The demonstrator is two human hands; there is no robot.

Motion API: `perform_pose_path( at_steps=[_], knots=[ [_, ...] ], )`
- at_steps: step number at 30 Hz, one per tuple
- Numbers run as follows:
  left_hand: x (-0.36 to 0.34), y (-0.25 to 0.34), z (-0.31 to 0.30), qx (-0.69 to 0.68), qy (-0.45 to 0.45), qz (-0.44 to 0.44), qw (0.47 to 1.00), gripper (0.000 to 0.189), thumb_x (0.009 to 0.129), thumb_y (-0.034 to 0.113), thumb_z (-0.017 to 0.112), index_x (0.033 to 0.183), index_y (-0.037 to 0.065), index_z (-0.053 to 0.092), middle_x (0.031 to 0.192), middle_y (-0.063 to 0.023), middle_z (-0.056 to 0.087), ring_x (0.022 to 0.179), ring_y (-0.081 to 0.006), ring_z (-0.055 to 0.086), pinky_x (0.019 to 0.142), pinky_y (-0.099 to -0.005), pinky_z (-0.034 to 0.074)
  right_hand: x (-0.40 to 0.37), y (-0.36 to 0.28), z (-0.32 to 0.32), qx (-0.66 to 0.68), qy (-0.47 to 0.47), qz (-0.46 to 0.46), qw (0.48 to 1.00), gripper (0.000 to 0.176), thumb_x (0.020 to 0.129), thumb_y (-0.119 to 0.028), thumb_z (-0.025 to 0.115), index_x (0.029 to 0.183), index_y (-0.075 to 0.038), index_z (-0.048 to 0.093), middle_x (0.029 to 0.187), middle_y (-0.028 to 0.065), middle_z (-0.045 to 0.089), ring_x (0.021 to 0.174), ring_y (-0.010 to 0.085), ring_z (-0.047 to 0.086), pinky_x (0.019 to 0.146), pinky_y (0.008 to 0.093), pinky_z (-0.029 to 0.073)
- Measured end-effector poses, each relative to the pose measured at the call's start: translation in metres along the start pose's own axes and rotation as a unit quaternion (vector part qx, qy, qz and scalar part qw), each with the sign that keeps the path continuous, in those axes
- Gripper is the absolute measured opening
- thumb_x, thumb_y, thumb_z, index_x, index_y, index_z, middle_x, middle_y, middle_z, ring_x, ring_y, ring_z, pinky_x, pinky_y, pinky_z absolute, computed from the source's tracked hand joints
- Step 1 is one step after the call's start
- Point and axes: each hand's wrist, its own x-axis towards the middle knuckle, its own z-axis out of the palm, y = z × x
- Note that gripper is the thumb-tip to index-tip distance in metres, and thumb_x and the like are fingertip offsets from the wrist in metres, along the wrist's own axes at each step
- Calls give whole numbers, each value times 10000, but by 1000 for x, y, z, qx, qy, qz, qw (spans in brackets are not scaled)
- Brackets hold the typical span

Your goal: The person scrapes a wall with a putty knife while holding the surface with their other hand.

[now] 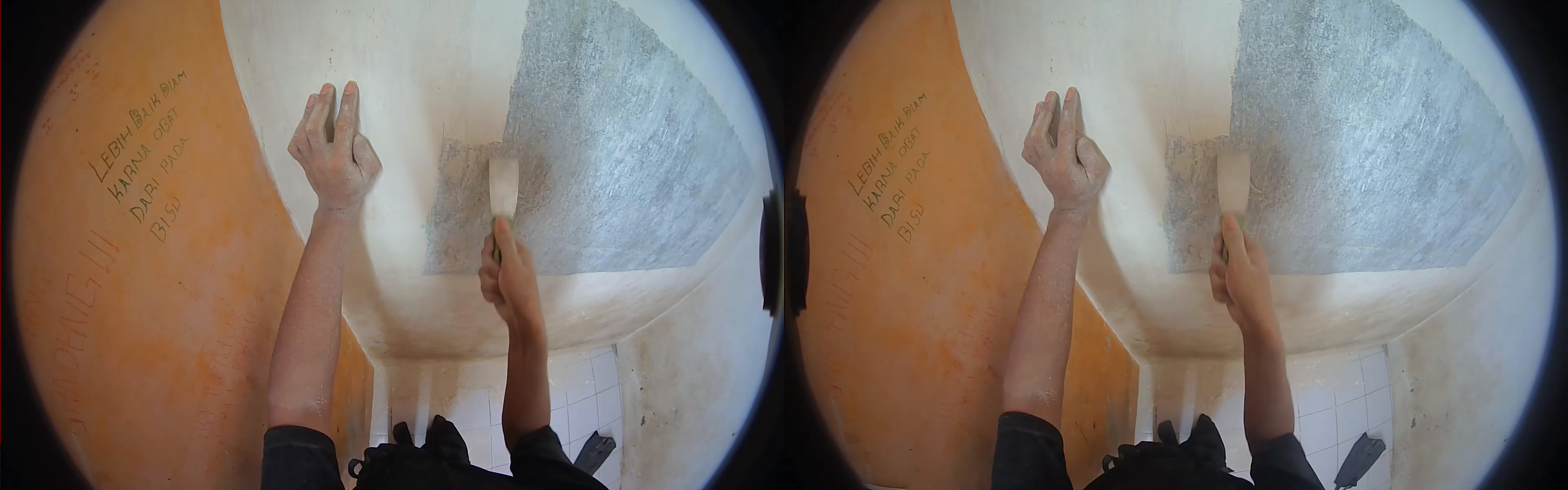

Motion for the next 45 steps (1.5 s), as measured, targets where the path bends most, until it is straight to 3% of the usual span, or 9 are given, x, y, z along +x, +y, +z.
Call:
perform_pose_path(
  at_steps=[2,5,8,20,23,26,28,30,45],
  knots=[
    [-1,0,0,8,-1,-1,1000,634,715,-40,457,1324,85,581,1352,-138,494,1282,-271,409,1069,-401,242,8,-38,23,-19,10,-87,996,404,998,-453,481,777,-115,469,531,-73,322,381,24,262,330,211,164],
    [0,0,0,3,2,0,1000,629,715,-36,449,1318,83,586,1347,-139,497,1274,-279,416,1068,-403,243,8,-68,33,-9,-22,-128,991,410,997,-463,477,771,-122,467,529,-76,324,379,26,261,328,216,164],
    [0,-2,0,-16,13,8,1000,626,715,-31,446,1314,79,590,1350,-139,497,1275,-281,415,1060,-404,246,4,15,18,2,8,-48,999,409,994,-472,480,781,-123,463,524,-79,320,377,26,254,328,217,162],
    [0,0,0,-9,9,9,1000,640,706,-51,450,1319,74,583,1338,-158,510,1280,-278,410,1062,-401,248,13,21,27,2,-5,-36,999,433,982,-478,503,729,-132,448,515,-78,309,381,29,258,340,218,168],
    [0,0,-1,-7,4,7,1000,636,710,-47,453,1321,75,582,1341,-162,506,1284,-277,404,1062,-397,248,19,-62,49,12,-25,-158,987,404,994,-454,482,761,-126,450,520,-67,333,387,36,291,337,222,195],
    [0,0,-1,-1,3,8,1000,636,711,-39,453,1323,78,579,1337,-160,506,1286,-274,400,1068,-400,246,14,-61,44,3,-19,-122,992,389,998,-440,479,775,-123,450,524,-65,341,384,35,286,331,221,193],
    [-2,0,0,2,1,7,1000,636,710,-36,454,1323,79,579,1333,-159,508,1287,-273,401,1068,-400,246,14,-9,31,10,-14,-139,990,394,1000,-443,475,773,-123,448,525,-68,335,377,30,268,324,219,177],
    [0,-2,1,9,2,1,1000,637,710,-33,454,1323,79,580,1328,-157,511,1287,-272,401,1068,-401,245,1,21,37,24,-25,-32,999,422,993,-491,471,777,-129,455,523,-88,295,373,15,238,315,200,161],
    [-7,1,-3,-2,1,-4,1000,648,705,-30,462,1330,97,579,1360,-152,489,1284,-277,421,1053,-407,246,8,16,35,5,-37,-41,998,443,987,-490,486,733,-132,424,517,-80,301,375,30,249,331,219,175]
  ],
)
